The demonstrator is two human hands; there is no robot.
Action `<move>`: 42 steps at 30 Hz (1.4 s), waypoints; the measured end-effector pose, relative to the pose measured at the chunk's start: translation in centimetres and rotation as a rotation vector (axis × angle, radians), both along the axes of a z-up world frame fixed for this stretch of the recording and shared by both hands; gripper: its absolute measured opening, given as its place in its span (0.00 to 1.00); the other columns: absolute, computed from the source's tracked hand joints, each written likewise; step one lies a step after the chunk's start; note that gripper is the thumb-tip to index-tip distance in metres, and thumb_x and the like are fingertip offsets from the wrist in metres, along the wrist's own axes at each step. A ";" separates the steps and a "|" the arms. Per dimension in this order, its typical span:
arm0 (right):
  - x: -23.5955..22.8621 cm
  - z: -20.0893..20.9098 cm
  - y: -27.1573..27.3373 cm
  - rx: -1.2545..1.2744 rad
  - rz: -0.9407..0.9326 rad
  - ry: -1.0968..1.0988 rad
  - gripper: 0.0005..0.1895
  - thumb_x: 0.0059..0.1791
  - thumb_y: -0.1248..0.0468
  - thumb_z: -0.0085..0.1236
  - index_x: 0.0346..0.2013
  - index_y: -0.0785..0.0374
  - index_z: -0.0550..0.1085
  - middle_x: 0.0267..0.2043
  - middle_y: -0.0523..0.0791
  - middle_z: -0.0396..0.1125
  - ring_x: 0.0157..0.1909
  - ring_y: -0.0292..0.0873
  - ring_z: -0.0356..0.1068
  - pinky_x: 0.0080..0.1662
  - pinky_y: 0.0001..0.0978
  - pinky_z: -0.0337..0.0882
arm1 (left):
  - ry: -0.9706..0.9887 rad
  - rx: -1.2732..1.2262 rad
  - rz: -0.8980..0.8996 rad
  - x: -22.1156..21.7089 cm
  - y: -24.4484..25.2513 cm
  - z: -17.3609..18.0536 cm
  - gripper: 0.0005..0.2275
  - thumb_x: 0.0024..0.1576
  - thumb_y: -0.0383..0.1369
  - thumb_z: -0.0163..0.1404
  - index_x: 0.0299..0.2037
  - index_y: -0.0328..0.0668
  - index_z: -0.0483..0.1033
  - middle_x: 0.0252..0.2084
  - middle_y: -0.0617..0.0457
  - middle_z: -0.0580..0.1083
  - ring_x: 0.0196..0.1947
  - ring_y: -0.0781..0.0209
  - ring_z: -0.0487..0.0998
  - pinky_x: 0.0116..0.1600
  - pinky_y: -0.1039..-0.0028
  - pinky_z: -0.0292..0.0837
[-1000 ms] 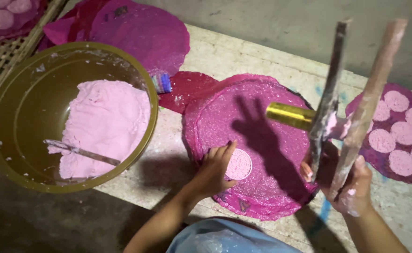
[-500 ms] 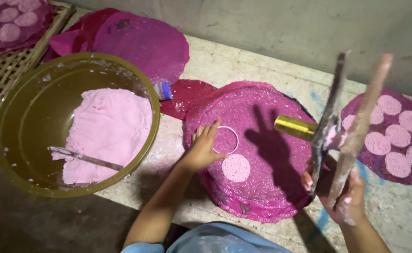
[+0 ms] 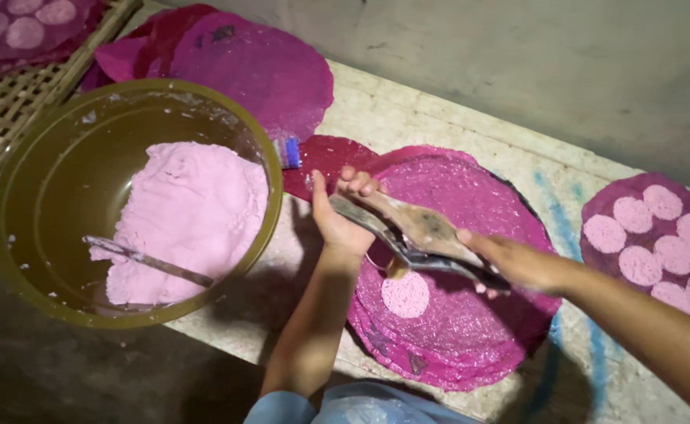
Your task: The person scoops pink dough from a bowl and uses a manual press to form circular pieces on a pink mat. The formed pieces are arranged on the mat and later transferred to a woven tray.
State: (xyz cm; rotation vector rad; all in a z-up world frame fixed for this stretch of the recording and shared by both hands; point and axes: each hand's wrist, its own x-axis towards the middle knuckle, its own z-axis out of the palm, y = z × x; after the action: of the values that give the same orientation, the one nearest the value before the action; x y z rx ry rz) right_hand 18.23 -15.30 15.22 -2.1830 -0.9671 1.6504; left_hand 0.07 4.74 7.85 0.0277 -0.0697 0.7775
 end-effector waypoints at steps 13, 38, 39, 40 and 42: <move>-3.9 2.0 4.3 0.040 0.104 -0.267 0.41 0.55 0.37 0.27 0.31 0.68 0.78 0.19 0.49 0.70 0.26 0.49 0.75 0.39 0.47 0.76 | 0.077 -0.090 0.121 -1.5 2.2 -4.5 0.22 0.64 0.58 0.36 0.28 0.53 0.66 0.22 0.63 0.63 0.25 0.66 0.65 0.42 0.65 0.65; -3.0 0.8 3.9 0.114 0.124 -0.439 0.39 0.59 0.43 0.28 0.30 0.70 0.78 0.20 0.55 0.68 0.27 0.56 0.74 0.43 0.51 0.74 | 0.420 -0.285 0.177 0.8 2.3 -1.5 0.22 0.63 0.52 0.30 0.20 0.52 0.58 0.15 0.63 0.55 0.15 0.67 0.53 0.29 0.70 0.54; -3.1 0.9 4.1 0.201 0.129 -0.471 0.36 0.58 0.43 0.29 0.31 0.68 0.77 0.21 0.55 0.68 0.29 0.58 0.73 0.43 0.53 0.72 | 0.395 -0.266 0.183 1.2 2.6 -1.2 0.21 0.63 0.51 0.30 0.20 0.52 0.58 0.15 0.62 0.55 0.16 0.67 0.53 0.30 0.70 0.54; -3.1 1.0 4.2 0.289 0.134 -0.502 0.34 0.57 0.44 0.30 0.33 0.66 0.77 0.22 0.56 0.68 0.30 0.60 0.72 0.43 0.54 0.71 | 0.369 -0.247 0.189 1.5 2.9 -0.8 0.21 0.63 0.51 0.29 0.20 0.52 0.58 0.15 0.62 0.55 0.16 0.67 0.53 0.30 0.70 0.55; -3.2 1.0 4.3 0.384 0.121 -0.536 0.32 0.56 0.44 0.31 0.35 0.64 0.77 0.24 0.58 0.69 0.32 0.63 0.71 0.43 0.56 0.69 | 0.390 -0.196 0.201 1.6 3.8 -0.2 0.21 0.62 0.51 0.29 0.19 0.52 0.58 0.14 0.62 0.54 0.15 0.67 0.53 0.30 0.69 0.55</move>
State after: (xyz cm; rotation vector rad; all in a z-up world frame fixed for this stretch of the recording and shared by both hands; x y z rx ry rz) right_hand 15.01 -11.01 16.26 -2.3546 -1.4341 0.8166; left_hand 1.63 8.55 7.67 0.0000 0.3841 0.9639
